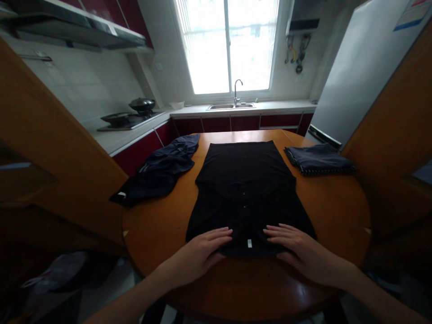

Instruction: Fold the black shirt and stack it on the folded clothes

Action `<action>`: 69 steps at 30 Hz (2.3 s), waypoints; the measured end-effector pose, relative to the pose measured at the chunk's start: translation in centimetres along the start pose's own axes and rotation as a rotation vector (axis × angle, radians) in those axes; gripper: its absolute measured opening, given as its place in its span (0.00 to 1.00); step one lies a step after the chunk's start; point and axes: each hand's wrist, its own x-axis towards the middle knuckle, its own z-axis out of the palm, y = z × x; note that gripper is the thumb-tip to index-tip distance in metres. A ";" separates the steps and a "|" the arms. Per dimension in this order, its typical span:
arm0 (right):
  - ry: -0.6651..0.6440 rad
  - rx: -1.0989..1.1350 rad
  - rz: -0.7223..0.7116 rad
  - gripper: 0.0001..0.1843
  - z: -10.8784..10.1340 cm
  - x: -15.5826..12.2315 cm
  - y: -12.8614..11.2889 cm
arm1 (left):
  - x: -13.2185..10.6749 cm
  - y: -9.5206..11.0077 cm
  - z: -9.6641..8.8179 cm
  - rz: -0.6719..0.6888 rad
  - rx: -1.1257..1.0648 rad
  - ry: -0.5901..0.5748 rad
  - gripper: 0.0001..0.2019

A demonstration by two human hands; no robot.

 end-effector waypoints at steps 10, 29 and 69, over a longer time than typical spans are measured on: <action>0.206 0.194 0.358 0.16 0.6 3.5 1.5 | 3.4 -1.2 -0.9 -0.298 -0.259 0.090 0.13; 0.460 -0.326 0.281 0.09 2.6 5.2 3.7 | 5.7 -0.8 0.9 0.168 0.455 0.142 0.27; 0.470 -0.358 0.016 0.27 1.8 0.6 1.9 | 0.2 -5.1 -4.7 -0.150 0.239 0.526 0.23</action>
